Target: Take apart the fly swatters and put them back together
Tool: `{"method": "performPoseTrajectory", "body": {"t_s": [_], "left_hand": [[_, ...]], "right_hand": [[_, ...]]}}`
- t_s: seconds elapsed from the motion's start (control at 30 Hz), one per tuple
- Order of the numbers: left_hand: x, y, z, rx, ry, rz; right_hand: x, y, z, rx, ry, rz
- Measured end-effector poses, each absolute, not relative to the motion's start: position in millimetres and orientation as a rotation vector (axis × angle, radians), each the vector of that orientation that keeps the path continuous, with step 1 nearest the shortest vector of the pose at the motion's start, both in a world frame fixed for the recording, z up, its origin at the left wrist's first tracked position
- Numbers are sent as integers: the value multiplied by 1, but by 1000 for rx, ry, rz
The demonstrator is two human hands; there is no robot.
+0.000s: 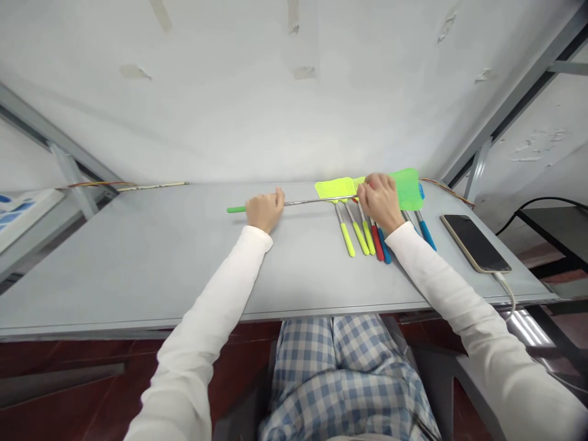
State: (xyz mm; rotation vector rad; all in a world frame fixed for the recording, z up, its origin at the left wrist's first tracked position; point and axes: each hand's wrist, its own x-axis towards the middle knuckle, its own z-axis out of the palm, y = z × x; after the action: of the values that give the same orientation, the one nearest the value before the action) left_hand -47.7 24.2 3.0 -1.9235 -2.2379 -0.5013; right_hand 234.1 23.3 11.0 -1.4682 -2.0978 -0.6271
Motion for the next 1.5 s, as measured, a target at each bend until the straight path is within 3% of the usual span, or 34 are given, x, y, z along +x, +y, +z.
{"method": "performPoseTrajectory", "body": {"t_s": [0.13, 0.33, 0.5, 0.9, 1.3, 1.5], "left_hand": [[-77, 31, 2, -1749, -2309, -551], [-97, 38, -6, -1735, -2291, -561], [-90, 37, -9, -1832, -2236, -501], [-50, 20, -3, -1893, -2243, -536], [-7, -2, -2, -2094, -2181, -450], [2, -9, 2, -2106, -2222, -499]], "right_hand": [[267, 35, 8, -1514, -1637, -579], [287, 57, -16, -1459, -1566, 106], [285, 60, -21, -1339, -1407, 452], [268, 42, -17, -1154, -1469, 491], [211, -1, -5, -1052, -1473, 867], [211, 2, -8, -1059, -1491, 871]]}}
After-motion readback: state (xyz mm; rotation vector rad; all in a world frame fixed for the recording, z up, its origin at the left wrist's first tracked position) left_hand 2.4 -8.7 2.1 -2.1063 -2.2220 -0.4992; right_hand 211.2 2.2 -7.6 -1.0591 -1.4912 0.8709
